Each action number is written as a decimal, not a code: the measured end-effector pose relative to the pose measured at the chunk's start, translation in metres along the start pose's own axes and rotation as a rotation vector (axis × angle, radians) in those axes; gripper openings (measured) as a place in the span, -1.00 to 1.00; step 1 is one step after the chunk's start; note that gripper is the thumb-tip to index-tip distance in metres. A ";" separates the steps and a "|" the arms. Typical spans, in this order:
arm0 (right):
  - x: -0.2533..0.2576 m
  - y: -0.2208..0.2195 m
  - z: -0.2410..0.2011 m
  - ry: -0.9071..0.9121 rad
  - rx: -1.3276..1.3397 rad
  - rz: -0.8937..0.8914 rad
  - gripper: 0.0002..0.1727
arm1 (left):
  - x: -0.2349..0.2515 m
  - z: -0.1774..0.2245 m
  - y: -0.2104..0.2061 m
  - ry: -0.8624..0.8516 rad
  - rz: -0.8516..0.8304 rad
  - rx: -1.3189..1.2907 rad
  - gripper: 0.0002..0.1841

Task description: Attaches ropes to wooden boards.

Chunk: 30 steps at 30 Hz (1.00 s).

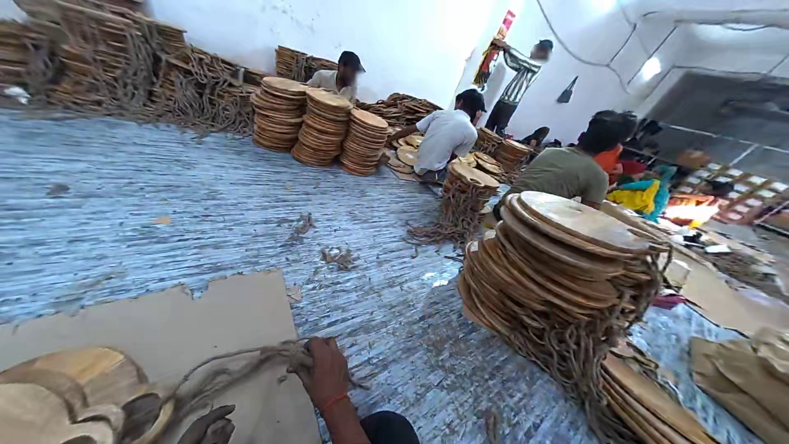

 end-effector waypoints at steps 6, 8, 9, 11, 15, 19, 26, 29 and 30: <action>-0.038 -0.054 -0.052 0.377 0.035 -0.370 -0.64 | -0.003 0.005 -0.006 -0.116 -0.073 0.059 -0.58; -0.051 -0.067 -0.061 0.415 0.117 -0.438 -0.66 | -0.004 0.001 -0.011 -0.092 -0.115 0.107 -0.54; -0.055 -0.069 -0.062 0.387 0.128 -0.472 -0.64 | -0.003 0.000 -0.015 -0.074 -0.147 0.128 -0.52; -0.061 -0.075 -0.057 0.267 0.103 -0.573 -0.50 | -0.004 -0.005 -0.021 0.006 -0.212 0.164 -0.49; -0.058 -0.081 -0.050 0.179 0.137 -0.645 -0.47 | -0.005 -0.023 -0.020 0.162 -0.289 0.201 -0.48; -0.058 -0.081 -0.047 0.233 0.145 -0.623 -0.64 | -0.006 -0.033 -0.021 0.212 -0.324 0.159 -0.59; -0.051 -0.074 -0.036 0.181 0.139 -0.645 -0.72 | -0.006 -0.041 -0.020 0.342 -0.266 -0.120 -0.66; -0.051 -0.076 -0.033 0.120 0.157 -0.637 -0.74 | -0.008 -0.045 -0.019 0.363 -0.272 -0.161 -0.74; -0.049 -0.079 -0.031 0.124 0.180 -0.629 -0.75 | -0.009 -0.043 -0.018 0.366 -0.272 -0.147 -0.80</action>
Point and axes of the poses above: each hand's wrist, its own x-axis towards the middle knuckle, its own y-axis out of the back of the hand, z = x × y, the point moved 9 cm from there along x, towards the middle knuckle, and after that the axes turned 8 degrees about -y, right-handed, at the moved point
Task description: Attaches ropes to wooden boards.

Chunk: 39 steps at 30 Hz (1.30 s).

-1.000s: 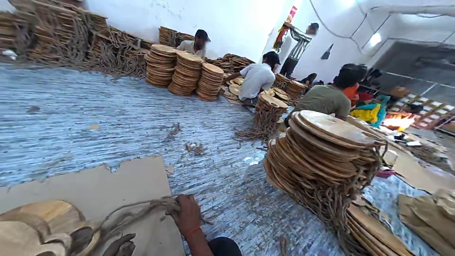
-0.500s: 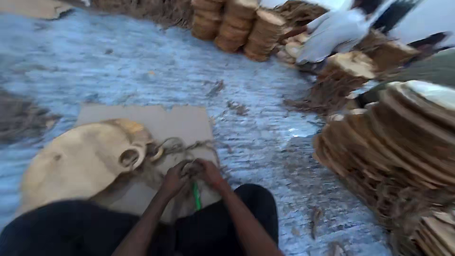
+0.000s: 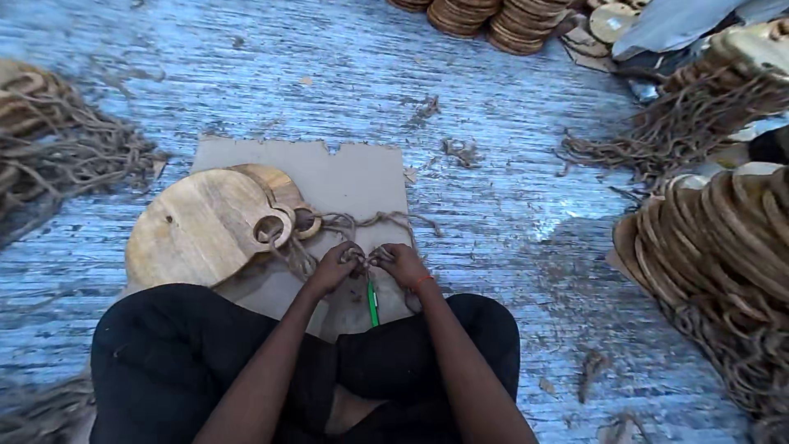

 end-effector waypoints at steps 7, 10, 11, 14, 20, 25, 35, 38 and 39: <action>-0.003 -0.008 0.001 0.087 0.146 0.001 -0.73 | -0.001 -0.010 0.000 0.028 -0.021 0.206 -0.59; -0.008 -0.001 0.000 0.078 0.157 0.025 -0.72 | -0.003 -0.006 0.004 0.033 0.045 0.146 -0.60; -0.008 0.001 0.000 0.070 0.142 0.031 -0.71 | -0.004 -0.005 0.003 0.035 0.050 0.141 -0.61; -0.005 0.000 0.003 0.016 -0.031 0.013 -0.70 | -0.002 -0.008 0.001 0.038 0.019 0.195 -0.66; 0.005 -0.015 0.009 -0.159 -0.416 -0.086 -0.71 | 0.002 -0.026 -0.008 0.129 -0.030 0.447 -0.76; 0.011 -0.019 0.017 -0.227 -0.343 -0.068 -0.72 | 0.001 -0.034 -0.008 0.167 0.033 0.435 -0.77; 0.016 -0.029 0.038 -0.199 0.059 -0.076 -0.71 | -0.002 -0.028 -0.007 0.145 0.096 0.427 -0.64; 0.011 -0.027 0.038 -0.214 0.086 -0.055 -0.68 | -0.002 -0.035 -0.008 0.166 0.102 0.429 -0.60; 0.013 -0.027 0.040 -0.221 0.075 -0.051 -0.65 | -0.002 -0.036 -0.009 0.181 0.094 0.436 -0.60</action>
Point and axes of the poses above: each hand's wrist, its own x-axis towards the middle knuckle, its own y-axis out of the back of the hand, z = x × y, the point moved 9 cm from there along x, towards the middle knuckle, and after that the axes turned 8 degrees about -y, right-handed, at the moved point
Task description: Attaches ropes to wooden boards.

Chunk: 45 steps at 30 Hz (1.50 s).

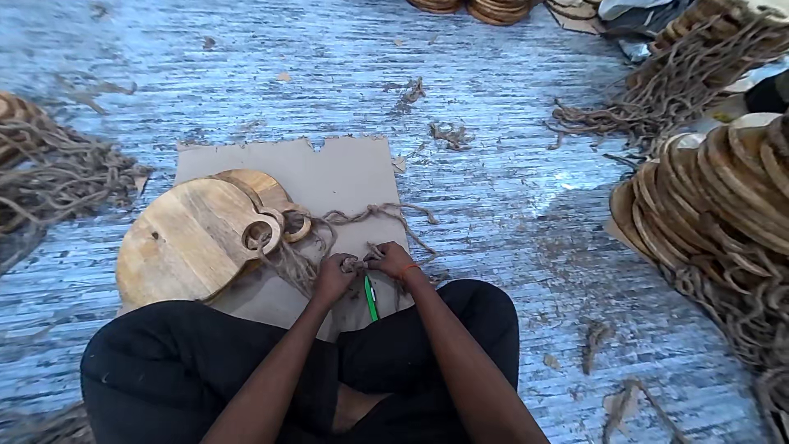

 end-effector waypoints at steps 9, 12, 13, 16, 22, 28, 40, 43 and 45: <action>0.003 0.001 -0.001 -0.087 -0.127 -0.004 -0.65 | -0.004 0.005 -0.003 0.018 -0.022 0.021 -0.69; 0.001 -0.002 -0.001 -0.090 -0.144 -0.009 -0.65 | -0.002 0.007 -0.004 0.031 -0.038 0.031 -0.69; 0.000 -0.002 -0.001 -0.091 -0.149 -0.011 -0.65 | -0.002 0.006 -0.004 0.040 -0.038 0.029 -0.69; 0.001 -0.003 -0.002 -0.109 -0.189 -0.021 -0.65 | -0.002 0.007 -0.004 0.067 -0.008 0.028 -0.70; 0.001 -0.007 0.000 -0.117 -0.234 -0.045 -0.66 | 0.001 0.005 -0.006 0.082 -0.020 0.064 -0.72; -0.002 -0.008 0.003 -0.176 -0.279 -0.098 -0.68 | -0.005 0.012 -0.009 0.082 -0.071 0.106 -0.65; -0.011 -0.004 -0.007 -0.244 -0.356 -0.060 -0.66 | -0.004 0.010 -0.010 0.039 -0.014 0.167 -0.69; -0.006 -0.002 -0.012 -0.277 -0.323 0.011 -0.65 | 0.003 0.013 -0.005 0.001 0.055 0.176 -0.73; -0.004 -0.002 -0.014 -0.279 -0.340 -0.002 -0.67 | 0.008 0.012 -0.005 -0.017 0.055 0.208 -0.74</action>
Point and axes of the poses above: each hand's wrist, its own x-axis towards the middle knuckle, its own y-axis out of the back of the hand, z = x × y, the point moved 9 cm from there along x, towards the middle knuckle, and after that the axes turned 8 degrees about -y, right-handed, at the moved point
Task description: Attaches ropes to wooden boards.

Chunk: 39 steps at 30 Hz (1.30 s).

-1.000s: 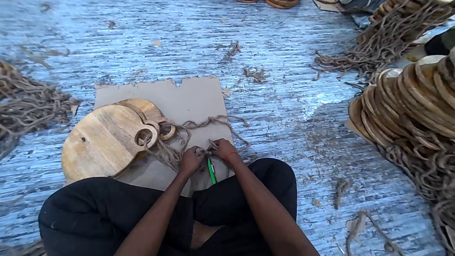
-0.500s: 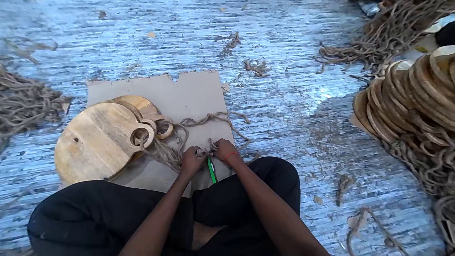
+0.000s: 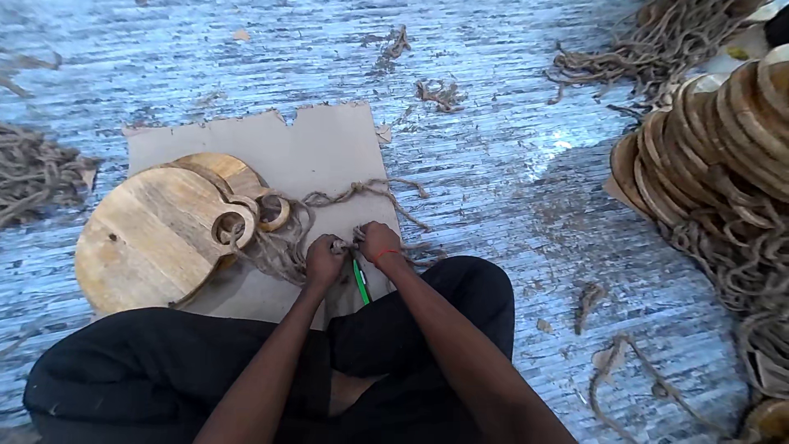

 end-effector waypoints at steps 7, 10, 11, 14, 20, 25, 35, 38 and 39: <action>-0.001 -0.004 0.004 -0.038 0.007 -0.043 -0.64 | -0.007 0.000 -0.004 0.020 -0.082 0.023 -0.69; -0.007 -0.005 0.007 -0.055 0.032 -0.018 -0.68 | -0.005 -0.004 -0.008 -0.017 -0.057 0.032 -0.73; -0.012 -0.006 0.008 -0.050 0.033 -0.027 -0.69 | -0.008 -0.005 -0.009 -0.022 -0.077 0.043 -0.72; -0.011 -0.006 0.008 -0.039 0.058 0.003 -0.72 | -0.008 -0.002 -0.008 -0.014 -0.099 0.073 -0.70; -0.030 -0.004 0.007 -0.032 0.087 0.051 -0.73 | -0.006 0.000 -0.004 -0.015 -0.069 0.122 -0.70; -0.018 0.004 0.017 -0.050 0.146 0.092 -0.66 | -0.008 -0.009 0.004 -0.017 -0.083 0.104 -0.66; 0.017 0.071 0.055 -0.027 0.685 0.415 -0.65 | -0.005 -0.014 0.040 0.025 0.138 -0.550 -0.70; 0.030 0.081 0.034 0.050 0.506 0.484 -0.64 | -0.005 -0.004 0.054 -0.018 0.164 -0.691 -0.40; 0.036 0.083 0.024 0.092 0.445 0.500 -0.63 | -0.006 -0.001 0.057 -0.025 0.160 -0.707 -0.31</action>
Point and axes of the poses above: each hand's wrist, its own x-axis towards the middle knuckle, its own y-axis out of the back of the hand, z = x × y, the point moved 9 cm from there along x, towards the middle knuckle, and after that the axes turned 8 degrees about -y, right-handed, at the moved point
